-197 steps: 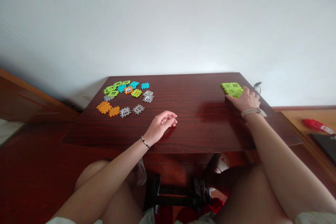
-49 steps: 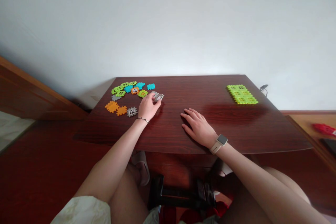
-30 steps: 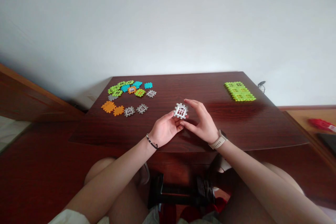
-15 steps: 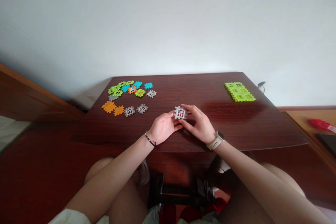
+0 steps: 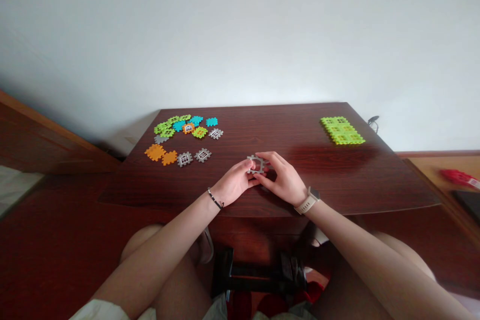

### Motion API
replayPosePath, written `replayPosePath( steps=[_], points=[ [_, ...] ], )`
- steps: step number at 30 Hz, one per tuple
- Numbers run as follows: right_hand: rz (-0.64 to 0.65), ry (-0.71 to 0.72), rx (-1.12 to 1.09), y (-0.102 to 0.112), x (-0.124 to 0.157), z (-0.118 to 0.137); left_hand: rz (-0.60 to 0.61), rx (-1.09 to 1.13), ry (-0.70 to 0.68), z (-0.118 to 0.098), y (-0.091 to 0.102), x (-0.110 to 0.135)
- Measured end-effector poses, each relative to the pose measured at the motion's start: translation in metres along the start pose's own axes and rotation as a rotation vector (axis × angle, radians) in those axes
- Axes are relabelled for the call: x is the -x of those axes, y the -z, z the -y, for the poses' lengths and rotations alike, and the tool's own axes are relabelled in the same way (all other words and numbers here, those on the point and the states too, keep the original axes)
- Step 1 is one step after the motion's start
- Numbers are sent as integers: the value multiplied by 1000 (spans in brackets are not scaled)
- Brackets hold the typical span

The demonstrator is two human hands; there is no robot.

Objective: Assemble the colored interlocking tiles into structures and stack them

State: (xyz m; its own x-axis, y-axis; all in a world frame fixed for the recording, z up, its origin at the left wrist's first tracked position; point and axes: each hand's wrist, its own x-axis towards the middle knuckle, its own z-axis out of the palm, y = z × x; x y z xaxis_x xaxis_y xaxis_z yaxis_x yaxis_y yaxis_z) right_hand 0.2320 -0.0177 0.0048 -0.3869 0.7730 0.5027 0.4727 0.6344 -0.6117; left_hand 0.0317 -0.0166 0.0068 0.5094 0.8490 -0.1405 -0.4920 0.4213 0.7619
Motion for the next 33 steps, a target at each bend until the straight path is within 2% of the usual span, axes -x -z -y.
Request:
replayPosePath(
  steps=[4,9,22,33],
  points=[
    [-5,1,14,-1,1,-2,-92,-141,-37,-2,0,0],
    [-24,-19,48,-3,2,-5,-177,-186,-48,-8,5,0],
    [-20,-50,59,-3,2,-4,-207,-206,-99,-10,15,-1],
    [16,5,12,-2,1,-2,-248,-389,-106,-2,14,-4]
  ],
)
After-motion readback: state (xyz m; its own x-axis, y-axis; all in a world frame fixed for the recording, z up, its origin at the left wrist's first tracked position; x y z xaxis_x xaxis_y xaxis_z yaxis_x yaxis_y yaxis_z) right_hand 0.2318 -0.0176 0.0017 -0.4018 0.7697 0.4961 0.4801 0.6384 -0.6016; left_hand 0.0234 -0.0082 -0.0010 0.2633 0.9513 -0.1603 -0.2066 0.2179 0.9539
